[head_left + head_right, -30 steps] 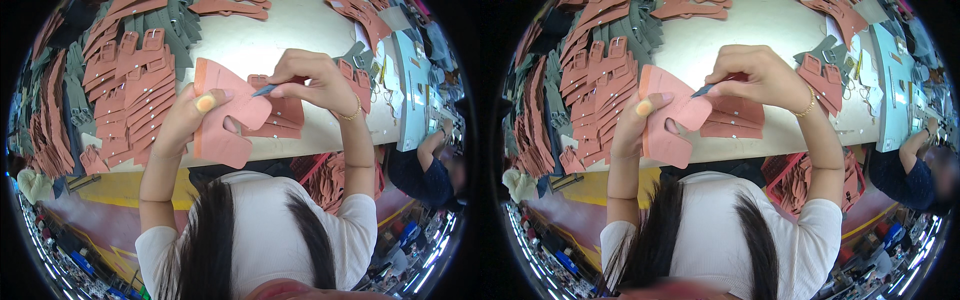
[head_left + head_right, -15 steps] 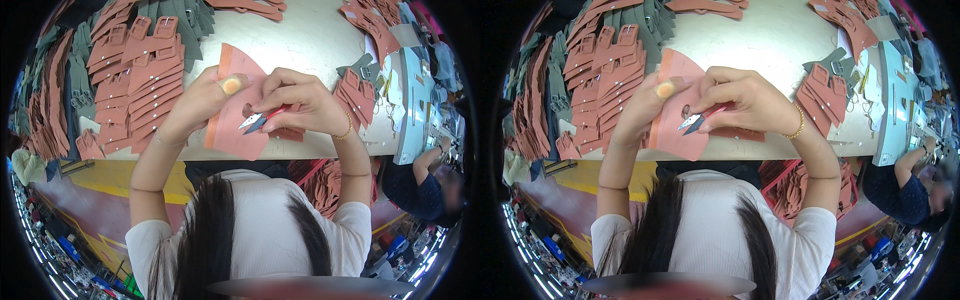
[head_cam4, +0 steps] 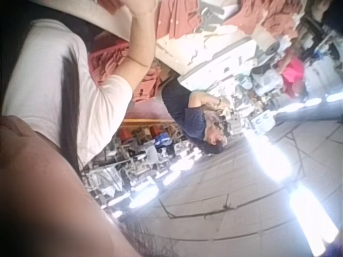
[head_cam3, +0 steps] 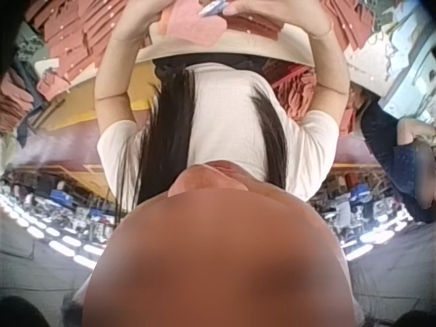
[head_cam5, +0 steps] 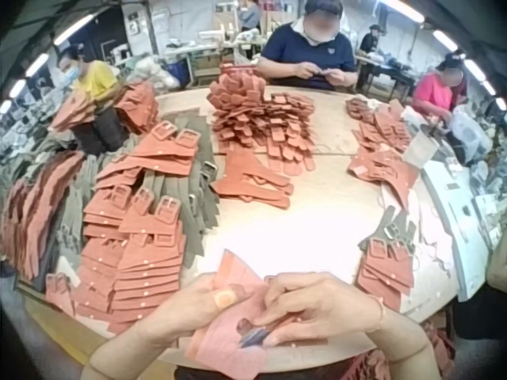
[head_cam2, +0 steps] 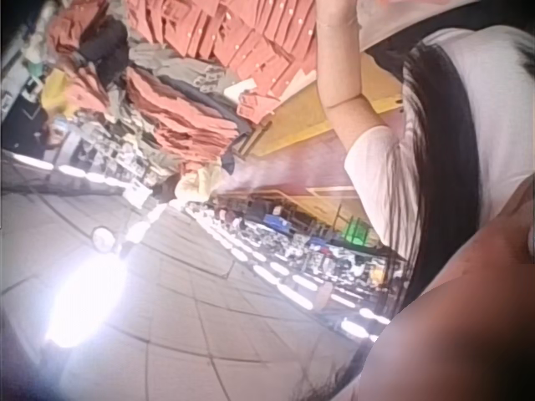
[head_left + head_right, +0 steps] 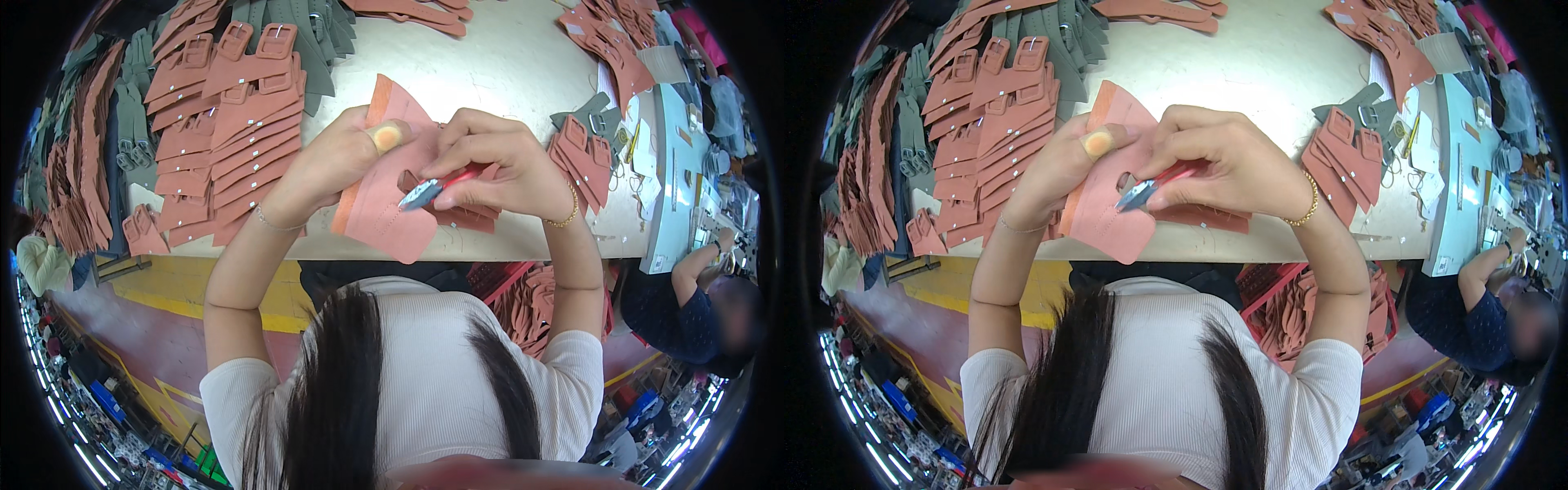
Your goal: The person uses pliers to trim small tabs or edges from pink fabric pieces with metal buckles. They pick up each piece, snip the edges, and place the finished pieces into a pile on the table.
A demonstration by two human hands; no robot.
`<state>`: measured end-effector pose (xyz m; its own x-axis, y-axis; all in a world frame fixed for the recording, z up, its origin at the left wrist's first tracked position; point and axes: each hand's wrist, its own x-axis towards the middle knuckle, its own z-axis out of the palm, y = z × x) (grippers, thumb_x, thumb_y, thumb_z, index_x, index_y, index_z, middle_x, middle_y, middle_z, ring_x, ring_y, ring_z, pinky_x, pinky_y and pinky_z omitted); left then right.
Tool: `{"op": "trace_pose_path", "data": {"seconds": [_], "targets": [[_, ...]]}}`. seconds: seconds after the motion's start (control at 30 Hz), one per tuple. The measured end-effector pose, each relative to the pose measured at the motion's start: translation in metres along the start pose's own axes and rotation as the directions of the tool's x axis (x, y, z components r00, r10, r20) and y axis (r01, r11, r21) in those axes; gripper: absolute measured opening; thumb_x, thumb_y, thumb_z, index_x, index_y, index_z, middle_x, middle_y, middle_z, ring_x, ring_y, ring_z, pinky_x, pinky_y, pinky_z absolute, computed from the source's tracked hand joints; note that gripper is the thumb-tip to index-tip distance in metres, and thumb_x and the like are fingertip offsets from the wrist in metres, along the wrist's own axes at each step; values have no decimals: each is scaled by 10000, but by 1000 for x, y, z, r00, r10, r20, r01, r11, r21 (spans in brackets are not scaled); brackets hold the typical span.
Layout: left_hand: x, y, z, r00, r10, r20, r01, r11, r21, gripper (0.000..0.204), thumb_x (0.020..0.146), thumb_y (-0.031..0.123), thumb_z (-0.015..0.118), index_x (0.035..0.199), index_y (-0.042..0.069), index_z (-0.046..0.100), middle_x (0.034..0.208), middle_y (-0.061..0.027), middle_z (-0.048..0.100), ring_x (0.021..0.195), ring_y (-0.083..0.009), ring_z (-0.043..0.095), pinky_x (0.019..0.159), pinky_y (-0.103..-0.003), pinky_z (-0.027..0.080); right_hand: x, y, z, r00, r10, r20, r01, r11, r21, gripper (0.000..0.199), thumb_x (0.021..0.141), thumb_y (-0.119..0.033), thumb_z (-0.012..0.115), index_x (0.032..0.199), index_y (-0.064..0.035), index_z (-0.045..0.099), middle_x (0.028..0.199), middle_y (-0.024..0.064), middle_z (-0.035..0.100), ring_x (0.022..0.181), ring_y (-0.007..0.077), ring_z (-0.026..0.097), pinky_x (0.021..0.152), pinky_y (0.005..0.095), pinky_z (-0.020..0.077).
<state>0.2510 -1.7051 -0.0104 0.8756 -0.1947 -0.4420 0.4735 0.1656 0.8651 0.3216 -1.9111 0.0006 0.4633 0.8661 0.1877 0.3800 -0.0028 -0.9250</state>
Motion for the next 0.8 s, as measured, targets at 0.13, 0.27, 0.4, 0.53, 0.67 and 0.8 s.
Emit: {"op": "trace_pose_path", "data": {"seconds": [0.13,0.27,0.4,0.53,0.67,0.8], "targets": [[-1,3,-4,996,81,46,-85,992,92,340,913,236,550,1091,-49,602,960,-69,644,810,-102,603,714,-247,499,-4,10,-2,999,-6,-43,3,997,-74,205,702,-82,800,885,-33,724,844,33,587,769,129,576,667,259,460],[-1,1,-6,892,427,-145,-360,868,343,294,900,157,546,1133,-14,599,997,-108,653,867,-175,622,760,-301,506,-11,29,-5,896,147,-419,-39,966,255,260,824,-136,710,1046,-15,647,796,-13,510,691,62,471,615,205,394],[14,-16,-1,510,856,84,-507,220,834,407,780,27,603,1181,93,618,1150,-138,621,1059,-295,598,912,-401,473,-16,45,13,786,550,-281,-90,551,830,425,977,-326,521,1261,-10,508,867,5,433,734,98,433,687,260,393],[23,-64,29,645,721,253,-440,81,894,549,730,-9,608,1254,153,582,1403,-188,438,1323,-338,407,1112,-511,278,-18,57,30,758,638,-136,-22,234,972,482,1032,-390,352,1318,-13,443,1268,132,558,1129,250,588,996,407,473],[22,-96,29,726,666,170,-538,396,744,619,784,-96,522,1375,62,430,1472,-197,351,1395,-367,294,1139,-427,263,-25,63,34,744,649,-160,-105,350,931,439,1002,-311,479,1315,-4,454,1230,103,576,1091,188,593,956,337,489],[10,-105,19,746,665,35,-525,554,646,536,831,-74,463,1355,-11,370,1459,-219,356,1370,-353,340,1136,-432,264,-30,63,35,726,643,-245,-163,507,846,377,963,-174,561,1284,8,488,1193,86,591,1052,150,592,913,304,497]]}}
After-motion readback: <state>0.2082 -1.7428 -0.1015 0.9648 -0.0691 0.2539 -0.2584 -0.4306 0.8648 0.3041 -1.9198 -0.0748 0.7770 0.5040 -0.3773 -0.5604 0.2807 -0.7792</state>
